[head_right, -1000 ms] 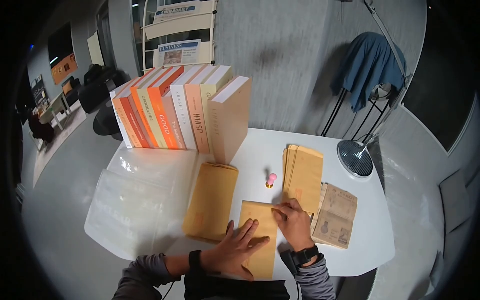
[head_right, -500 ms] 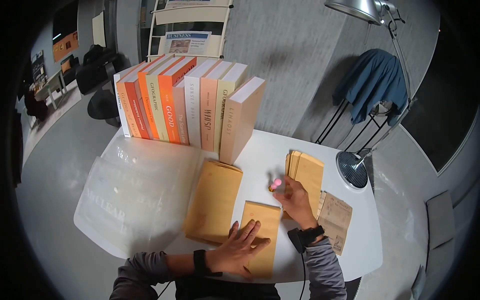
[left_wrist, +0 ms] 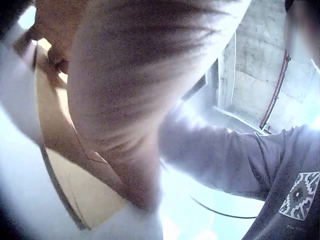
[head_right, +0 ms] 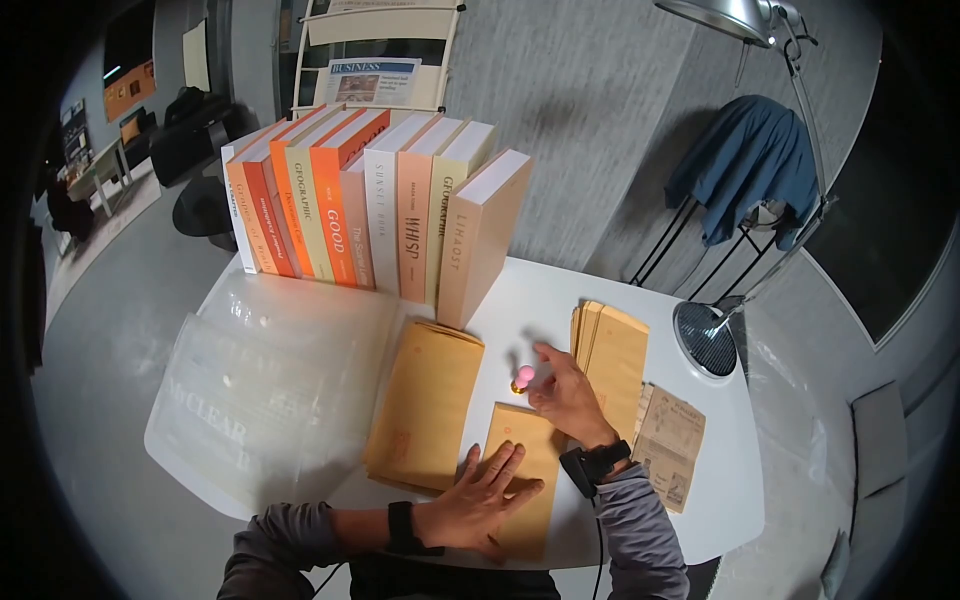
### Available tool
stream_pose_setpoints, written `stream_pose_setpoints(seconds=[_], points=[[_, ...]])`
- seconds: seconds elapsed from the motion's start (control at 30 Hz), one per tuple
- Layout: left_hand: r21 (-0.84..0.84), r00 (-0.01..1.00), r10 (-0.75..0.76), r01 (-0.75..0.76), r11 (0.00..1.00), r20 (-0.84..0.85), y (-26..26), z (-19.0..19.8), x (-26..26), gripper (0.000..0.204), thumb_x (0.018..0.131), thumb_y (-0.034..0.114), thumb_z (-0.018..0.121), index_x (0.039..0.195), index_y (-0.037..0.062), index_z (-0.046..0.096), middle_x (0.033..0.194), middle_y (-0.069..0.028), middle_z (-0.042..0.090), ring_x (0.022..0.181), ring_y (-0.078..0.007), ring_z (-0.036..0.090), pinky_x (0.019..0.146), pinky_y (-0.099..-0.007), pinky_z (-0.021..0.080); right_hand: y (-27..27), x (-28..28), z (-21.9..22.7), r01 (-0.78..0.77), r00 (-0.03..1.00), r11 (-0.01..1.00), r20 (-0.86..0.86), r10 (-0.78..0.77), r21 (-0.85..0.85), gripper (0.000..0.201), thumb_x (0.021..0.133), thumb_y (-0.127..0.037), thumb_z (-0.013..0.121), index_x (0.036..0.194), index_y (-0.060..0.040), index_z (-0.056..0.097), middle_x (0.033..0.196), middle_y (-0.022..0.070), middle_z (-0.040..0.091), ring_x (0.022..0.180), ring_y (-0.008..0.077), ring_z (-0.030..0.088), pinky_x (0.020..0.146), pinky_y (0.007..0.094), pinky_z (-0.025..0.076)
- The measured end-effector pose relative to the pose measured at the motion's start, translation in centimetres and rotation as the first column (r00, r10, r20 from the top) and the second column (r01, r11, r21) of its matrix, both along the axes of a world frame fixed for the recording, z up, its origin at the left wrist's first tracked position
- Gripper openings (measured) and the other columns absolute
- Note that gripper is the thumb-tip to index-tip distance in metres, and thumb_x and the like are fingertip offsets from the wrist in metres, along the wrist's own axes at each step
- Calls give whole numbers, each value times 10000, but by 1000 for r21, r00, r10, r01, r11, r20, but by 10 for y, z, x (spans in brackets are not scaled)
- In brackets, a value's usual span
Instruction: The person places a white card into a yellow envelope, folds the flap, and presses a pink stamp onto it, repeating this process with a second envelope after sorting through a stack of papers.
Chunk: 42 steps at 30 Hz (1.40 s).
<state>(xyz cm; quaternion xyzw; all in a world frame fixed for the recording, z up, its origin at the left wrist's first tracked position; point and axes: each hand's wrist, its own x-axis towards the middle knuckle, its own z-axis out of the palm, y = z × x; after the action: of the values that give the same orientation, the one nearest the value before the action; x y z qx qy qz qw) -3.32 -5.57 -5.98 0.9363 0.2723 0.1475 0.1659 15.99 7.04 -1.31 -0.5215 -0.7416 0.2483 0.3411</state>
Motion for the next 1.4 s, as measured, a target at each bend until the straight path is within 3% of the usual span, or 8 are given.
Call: stream_pose_setpoints(seconds=[0.23, 0.33, 0.73, 0.87, 1.0, 1.1, 1.2, 1.4], points=[[-11, 1000, -1, 0, 1000, -5, 0, 3, -1, 1231, 510, 637, 843, 1497, 83, 362, 1555, -383, 45, 1488, -479, -32, 1000, -760, 248, 4, -9, -5, -70, 997, 984, 11, 73, -166, 243, 842, -89, 742, 1059, -9, 668, 892, 97, 686, 703, 165, 630, 674, 283, 530], [-20, 1000, 2, -2, 1000, 0, -1, 7, -2, 1231, 511, 637, 842, 1499, 82, 359, 1552, -388, 43, 1485, -490, -29, 1007, -757, 246, -10, -12, 3, 33, 999, 999, -28, -34, -11, 200, 851, -101, 751, 1002, 6, 674, 781, 87, 683, 674, 153, 624, 641, 275, 524], [103, 996, 30, -21, 994, -84, -4, 14, 1, 1187, 581, 638, 804, 1429, -71, 368, 1446, -171, 335, 1360, -314, 301, 1027, -670, 331, -52, -16, 6, -52, 998, 998, -20, 51, -20, 205, 861, -118, 751, 1000, 3, 661, 885, 119, 699, 685, 197, 679, 627, 290, 547], [106, 989, 41, -26, 994, -142, -4, 19, 2, 1185, 585, 650, 792, 1427, -74, 378, 1443, -162, 341, 1354, -312, 301, 1036, -663, 334, -52, -19, 3, -45, 995, 994, -85, 54, 98, 198, 865, -115, 747, 1004, -1, 666, 884, 118, 700, 687, 187, 672, 626, 290, 542], [119, 989, 35, -17, 993, -147, -3, 16, 2, 1195, 579, 673, 777, 1422, -79, 388, 1458, -159, 331, 1352, -313, 295, 1046, -665, 327, -53, -17, -7, -44, 998, 987, 27, 49, -153, 156, 878, -68, 740, 991, 16, 674, 878, 53, 698, 779, 65, 613, 691, 231, 526], [127, 989, 40, -22, 992, -140, -4, 14, 1, 1203, 576, 687, 766, 1423, -79, 388, 1460, -160, 329, 1355, -316, 286, 1049, -667, 324, -52, -17, -15, -66, 995, 995, -72, 61, -69, 180, 857, -96, 757, 981, 3, 672, 848, 110, 699, 671, 155, 639, 609, 276, 513], [145, 994, 46, -30, 989, -103, -5, 12, 1, 1206, 576, 693, 759, 1424, -78, 385, 1461, -158, 327, 1357, -319, 280, 1049, -668, 323, -50, -11, -28, -49, 976, 994, -214, 27, -99, 181, 857, -98, 759, 978, 4, 671, 827, 104, 689, 668, 137, 625, 617, 268, 513], [188, 997, 57, -46, 981, -53, -8, 3, 2, 1211, 579, 696, 753, 1428, -79, 374, 1465, -156, 318, 1354, -311, 284, 1046, -666, 330, -49, -19, 5, -116, 992, 971, 18, 123, -208, 135, 899, -26, 703, 1013, 38, 668, 873, 43, 683, 780, 79, 626, 683, 230, 524]])
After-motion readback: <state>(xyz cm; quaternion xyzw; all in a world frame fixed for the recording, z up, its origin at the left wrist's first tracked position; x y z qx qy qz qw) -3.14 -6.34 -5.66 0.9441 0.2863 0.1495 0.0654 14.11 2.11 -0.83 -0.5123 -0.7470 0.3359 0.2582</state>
